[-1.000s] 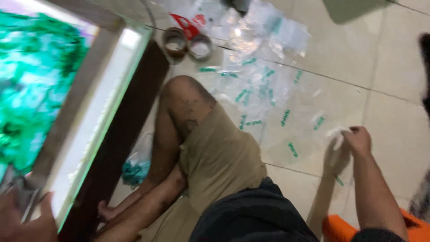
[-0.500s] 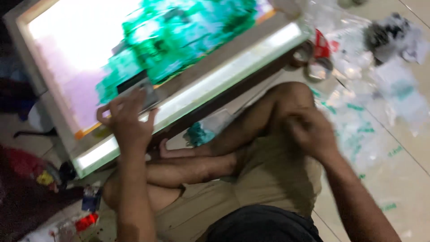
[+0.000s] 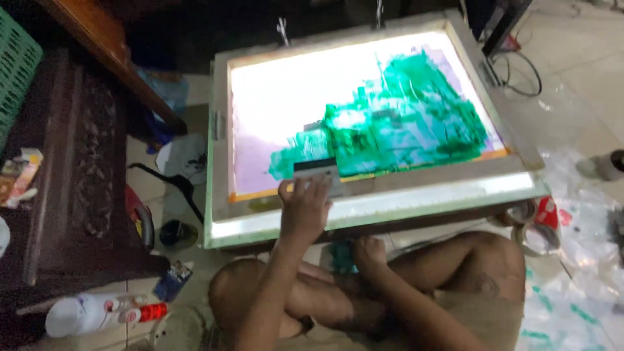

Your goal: The person uses a manual screen printing setup to apply green ink onto small plastic bags.

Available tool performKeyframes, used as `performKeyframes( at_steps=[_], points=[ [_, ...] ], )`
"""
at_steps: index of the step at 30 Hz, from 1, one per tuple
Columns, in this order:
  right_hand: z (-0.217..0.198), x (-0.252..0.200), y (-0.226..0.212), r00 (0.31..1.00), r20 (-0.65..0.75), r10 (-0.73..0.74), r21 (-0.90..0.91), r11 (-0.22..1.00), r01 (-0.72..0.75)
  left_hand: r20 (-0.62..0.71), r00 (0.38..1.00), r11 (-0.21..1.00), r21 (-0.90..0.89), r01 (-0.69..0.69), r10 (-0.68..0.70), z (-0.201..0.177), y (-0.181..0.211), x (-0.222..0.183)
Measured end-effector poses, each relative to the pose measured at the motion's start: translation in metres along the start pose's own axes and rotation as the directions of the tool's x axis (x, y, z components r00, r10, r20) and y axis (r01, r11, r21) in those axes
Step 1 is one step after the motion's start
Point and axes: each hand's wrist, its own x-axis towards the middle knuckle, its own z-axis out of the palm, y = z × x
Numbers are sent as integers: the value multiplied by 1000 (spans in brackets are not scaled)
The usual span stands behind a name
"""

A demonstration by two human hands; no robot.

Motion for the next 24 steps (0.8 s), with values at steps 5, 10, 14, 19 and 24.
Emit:
performKeyframes(
  at_steps=[5,10,14,19,24],
  points=[
    [-17,-7,23,992,13,124,72,990,-125,-54,993,992,-71,104,-108,5,13,-12],
    [-138,-117,74,969,-82,231,537,830,-153,-157,940,869,-450,205,-303,-48,75,-47],
    [-202,-163,102,988,-27,154,966,257,-14,131,902,294,-918,267,-412,-41,100,-61],
    [-219,-159,106,992,-124,19,982,-140,125,375,903,-233,-916,326,-210,-27,97,-70],
    [-233,-151,89,996,-89,4,971,-223,88,368,863,-166,-929,330,-345,-36,92,-58]
  ],
)
